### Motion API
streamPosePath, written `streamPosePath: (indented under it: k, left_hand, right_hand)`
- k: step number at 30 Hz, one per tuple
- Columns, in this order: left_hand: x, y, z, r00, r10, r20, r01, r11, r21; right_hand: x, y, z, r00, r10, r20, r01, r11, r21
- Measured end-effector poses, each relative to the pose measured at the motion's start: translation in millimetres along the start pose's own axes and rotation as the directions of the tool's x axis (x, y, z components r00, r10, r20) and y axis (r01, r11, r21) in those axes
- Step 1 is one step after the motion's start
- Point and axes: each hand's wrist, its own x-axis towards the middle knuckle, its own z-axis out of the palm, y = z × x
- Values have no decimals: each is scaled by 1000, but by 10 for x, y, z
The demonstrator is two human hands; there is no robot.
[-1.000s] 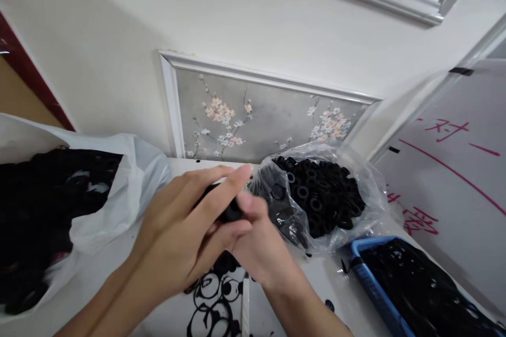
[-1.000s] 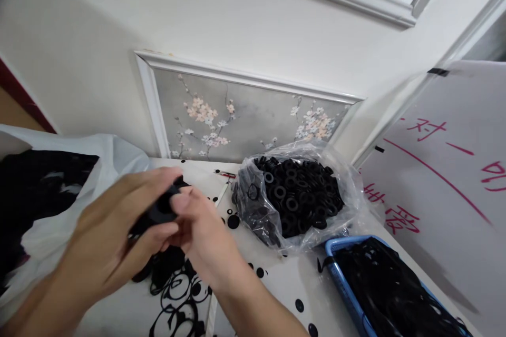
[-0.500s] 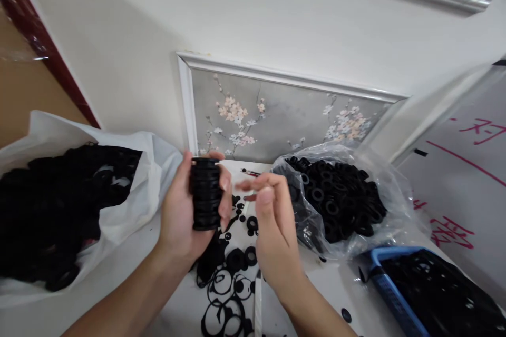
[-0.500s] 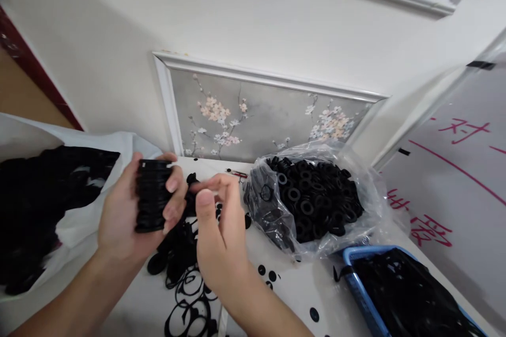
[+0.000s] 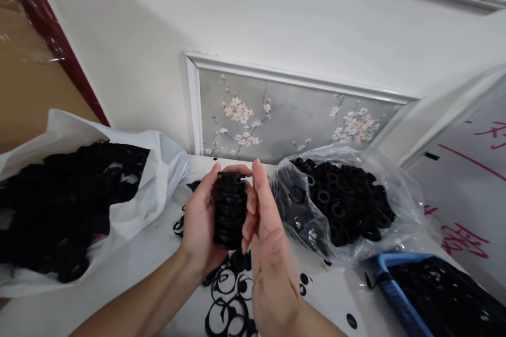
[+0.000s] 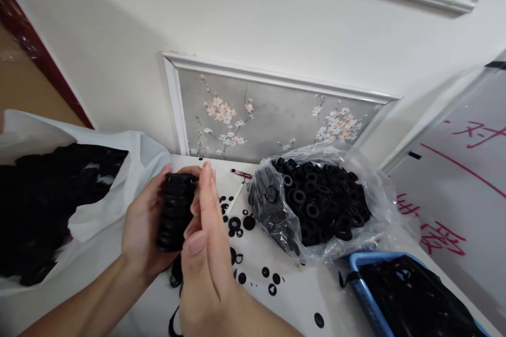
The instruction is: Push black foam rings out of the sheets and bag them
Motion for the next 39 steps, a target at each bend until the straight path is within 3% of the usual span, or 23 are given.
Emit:
streamPosePath:
  k: [2, 4, 8, 10, 12, 17, 25, 28, 32, 36, 39]
  left_hand:
    - [-20, -27, 6, 997, 41, -58, -37, 997, 75]
    - [-52, -85, -2, 983, 143, -113, -111, 961, 252]
    - [-115, -251, -48, 920, 377, -106, -244, 764, 598]
    - [-125, -310, -55, 926, 362, -110, -233, 775, 588]
    - [-123, -329, -35, 952, 276, -132, -181, 856, 485]
    - [-132, -257, 51, 984, 127, -128, -85, 953, 291]
    - [-210, -184, 57, 984, 67, -167, -36, 983, 179]
    - [-226, -183, 53, 979, 121, -167, -82, 971, 224]
    - [-240, -169, 54, 967, 236, -91, -178, 889, 422]
    - [-271, -131, 65, 951, 307, -18, -239, 776, 584]
    - [-303, -99, 82, 948, 317, -15, -249, 771, 587]
  right_hand:
    - [-30, 35, 27, 997, -67, -47, 67, 998, -9]
    - [-36, 43, 25, 991, -118, -65, 112, 990, -83]
    - [68, 2, -48, 997, -75, 36, 81, 967, -240]
    - [143, -4, -81, 999, -29, 45, 38, 973, -228]
    - [201, 16, -92, 1000, 9, -22, -13, 989, -149]
    - [264, 74, -64, 956, 197, -218, -152, 966, 208]
    - [291, -13, -51, 883, 415, -218, -287, 846, 449]
    - [316, -72, -43, 834, 508, -216, -330, 773, 542]
    - [374, -151, -46, 770, 608, -194, -355, 661, 661]
    - [428, -217, -92, 747, 655, -113, -414, 592, 692]
    - [452, -257, -137, 734, 679, -10, -470, 519, 714]
